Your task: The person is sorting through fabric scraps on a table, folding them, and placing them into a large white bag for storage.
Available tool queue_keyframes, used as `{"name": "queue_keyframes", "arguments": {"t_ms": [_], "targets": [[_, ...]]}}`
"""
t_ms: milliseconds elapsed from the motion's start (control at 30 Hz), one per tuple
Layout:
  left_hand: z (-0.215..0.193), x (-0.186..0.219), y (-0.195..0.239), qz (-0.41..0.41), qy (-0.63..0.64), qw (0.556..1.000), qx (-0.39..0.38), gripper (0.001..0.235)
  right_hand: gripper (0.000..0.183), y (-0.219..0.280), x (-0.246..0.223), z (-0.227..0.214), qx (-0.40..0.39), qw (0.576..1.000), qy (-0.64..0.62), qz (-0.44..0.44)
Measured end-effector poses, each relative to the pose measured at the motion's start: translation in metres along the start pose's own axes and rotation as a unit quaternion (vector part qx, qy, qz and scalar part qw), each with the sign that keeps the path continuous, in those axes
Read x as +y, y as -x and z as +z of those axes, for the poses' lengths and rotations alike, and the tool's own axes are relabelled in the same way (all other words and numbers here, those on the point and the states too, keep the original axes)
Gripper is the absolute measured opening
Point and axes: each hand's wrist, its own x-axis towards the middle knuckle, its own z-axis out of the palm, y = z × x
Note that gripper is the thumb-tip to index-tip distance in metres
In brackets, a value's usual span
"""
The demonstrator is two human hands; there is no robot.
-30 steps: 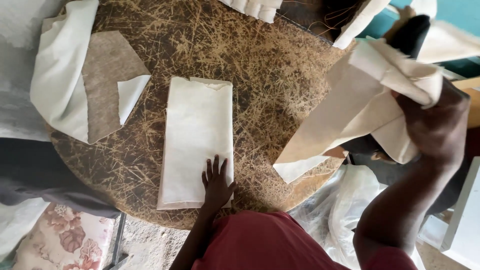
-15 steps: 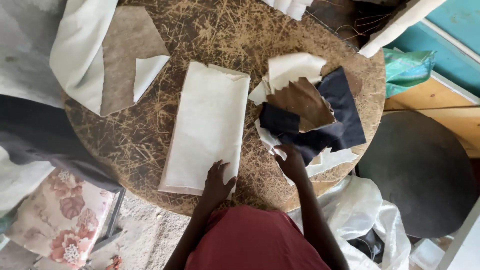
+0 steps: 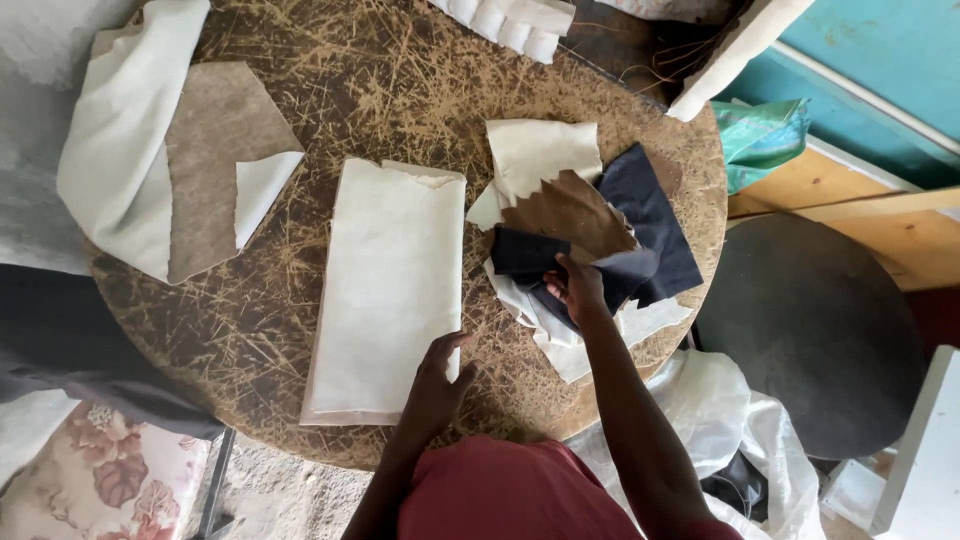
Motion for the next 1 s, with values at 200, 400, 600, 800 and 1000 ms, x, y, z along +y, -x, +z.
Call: {"name": "queue_keyframes", "arguments": {"t_ms": [200,400,600,800,1000], "targets": [[0.001,0.0,-0.004,-0.013,0.171,0.985,-0.018,0.055,0.026,0.134,-0.051,0.054,-0.063,0.989,0.04,-0.131],[0.003,0.006,-0.006,-0.101,0.519,0.847,-0.052,0.068,0.036,0.214,0.011,0.035,-0.124,0.969,0.204,-0.065],[0.006,-0.026,-0.029,-0.147,0.451,0.871,0.131,0.049,0.047,0.24,0.009,0.004,-0.295,0.919,0.252,0.07],[-0.028,-0.026,-0.038,-0.153,0.432,0.858,0.23,0.046,0.039,0.182,0.033,-0.089,-0.291,0.94,0.179,0.016],[-0.079,-0.084,-0.06,-0.074,0.416,0.869,0.257,0.033,0.031,0.12,0.016,-0.102,-0.031,0.997,0.068,-0.038]]}}
